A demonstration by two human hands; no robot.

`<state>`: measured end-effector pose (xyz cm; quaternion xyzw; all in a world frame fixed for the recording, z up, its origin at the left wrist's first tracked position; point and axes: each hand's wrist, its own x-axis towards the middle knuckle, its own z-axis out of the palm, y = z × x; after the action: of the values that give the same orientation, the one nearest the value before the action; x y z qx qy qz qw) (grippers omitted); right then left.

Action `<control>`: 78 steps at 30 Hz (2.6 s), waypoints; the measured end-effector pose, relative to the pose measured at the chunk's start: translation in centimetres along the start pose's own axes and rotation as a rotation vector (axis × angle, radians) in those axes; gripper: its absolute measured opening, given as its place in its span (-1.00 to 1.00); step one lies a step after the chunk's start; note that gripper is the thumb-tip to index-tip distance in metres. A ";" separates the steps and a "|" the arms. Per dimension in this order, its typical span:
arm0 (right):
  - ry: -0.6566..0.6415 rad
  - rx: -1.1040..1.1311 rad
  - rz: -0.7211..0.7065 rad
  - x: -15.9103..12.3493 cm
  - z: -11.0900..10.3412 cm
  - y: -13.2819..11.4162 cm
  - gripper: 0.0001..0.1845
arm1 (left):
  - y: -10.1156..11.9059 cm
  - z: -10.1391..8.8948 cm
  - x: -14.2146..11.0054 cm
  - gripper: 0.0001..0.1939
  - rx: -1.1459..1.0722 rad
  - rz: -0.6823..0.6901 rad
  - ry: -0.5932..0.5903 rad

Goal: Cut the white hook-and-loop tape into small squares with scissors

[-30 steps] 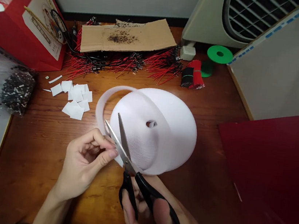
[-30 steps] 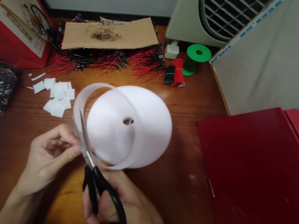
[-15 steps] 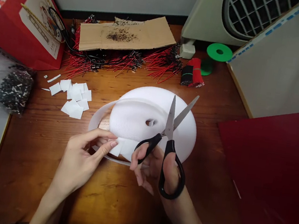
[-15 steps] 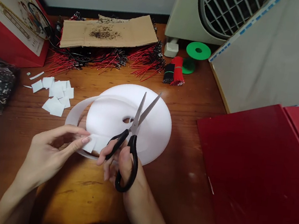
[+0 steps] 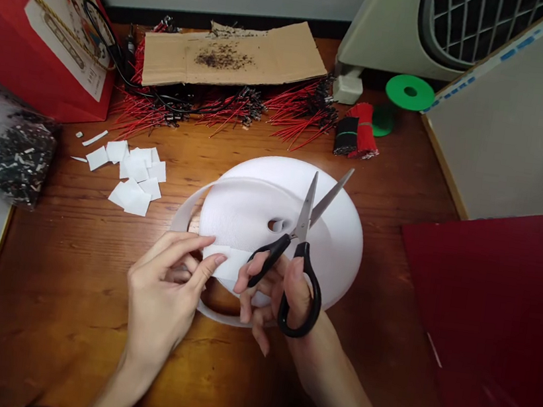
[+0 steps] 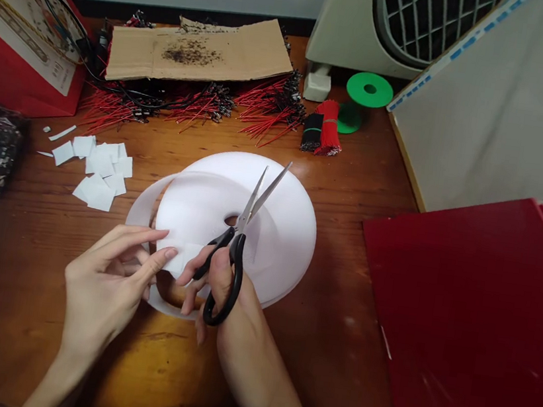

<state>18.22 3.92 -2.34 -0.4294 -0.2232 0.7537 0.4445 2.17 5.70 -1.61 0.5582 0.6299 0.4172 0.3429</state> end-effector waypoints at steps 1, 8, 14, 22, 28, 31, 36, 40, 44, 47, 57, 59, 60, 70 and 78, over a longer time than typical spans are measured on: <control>0.014 0.020 0.004 -0.1 0.2 -0.1 -0.29 | -0.1 0.0 0.0 -0.86 0.031 0.046 0.003; -0.028 0.115 0.048 0.5 -0.9 0.5 -0.31 | -0.5 -0.2 0.1 -0.81 0.227 0.342 -0.029; -0.122 0.133 0.073 1.4 -2.4 1.6 -0.31 | -0.7 0.1 -0.3 -0.78 0.304 0.427 -0.023; -0.095 0.087 0.070 0.6 -2.0 1.2 -0.36 | 0.0 0.0 -0.3 -0.86 0.217 0.180 -0.029; -0.017 -0.039 0.055 -0.1 -1.2 1.1 -0.37 | 0.0 -0.1 0.0 -0.87 0.070 0.008 -0.045; 0.058 -0.123 0.002 -1.0 0.3 0.2 -0.43 | 0.2 0.1 0.1 -0.88 -0.029 -0.079 -0.030; 0.150 -0.256 -0.039 -1.9 1.9 -0.7 -0.39 | 0.9 0.2 0.2 -0.75 -0.153 -0.254 -0.035; 0.152 -0.273 -0.064 -1.9 1.7 -0.3 -0.46 | 1.5 0.1 0.1 -0.56 -0.232 -0.388 -0.037; 0.163 -0.286 -0.092 -1.9 1.8 0.0 -0.49 | 1.8 -0.3 -0.1 -0.53 -0.211 -0.411 -0.056; 0.176 -0.303 -0.098 -1.9 1.9 0.0 -0.48 | 1.8 -0.5 -0.2 -0.56 -0.204 -0.392 -0.053; 0.182 -0.320 -0.099 -2.2 1.5 0.3 -0.45 | 1.1 0.5 -1.4 -0.63 -0.258 -0.246 0.100; 0.187 -0.315 -0.082 -2.3 1.5 0.3 -0.47 | 0.7 0.3 -1.6 -0.61 -0.290 -0.266 0.089; 0.183 -0.317 -0.072 -2.4 1.5 0.3 -0.47 | 0.5 0.2 -1.8 -0.60 -0.307 -0.280 0.077; 0.160 -0.428 -0.058 -2.6 1.9 -0.6 -0.43 | 0.0 -1.2 -1.1 -0.67 -0.292 -0.475 -0.173; 0.173 -0.427 -0.072 -2.9 1.8 -0.1 -0.47 | 0.5 -0.9 -0.7 -0.74 -0.168 -0.439 -0.140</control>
<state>17.43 1.59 0.00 -0.5684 -0.3541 0.6334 0.3877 1.65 4.92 -0.79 0.4048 0.6739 0.3440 0.5135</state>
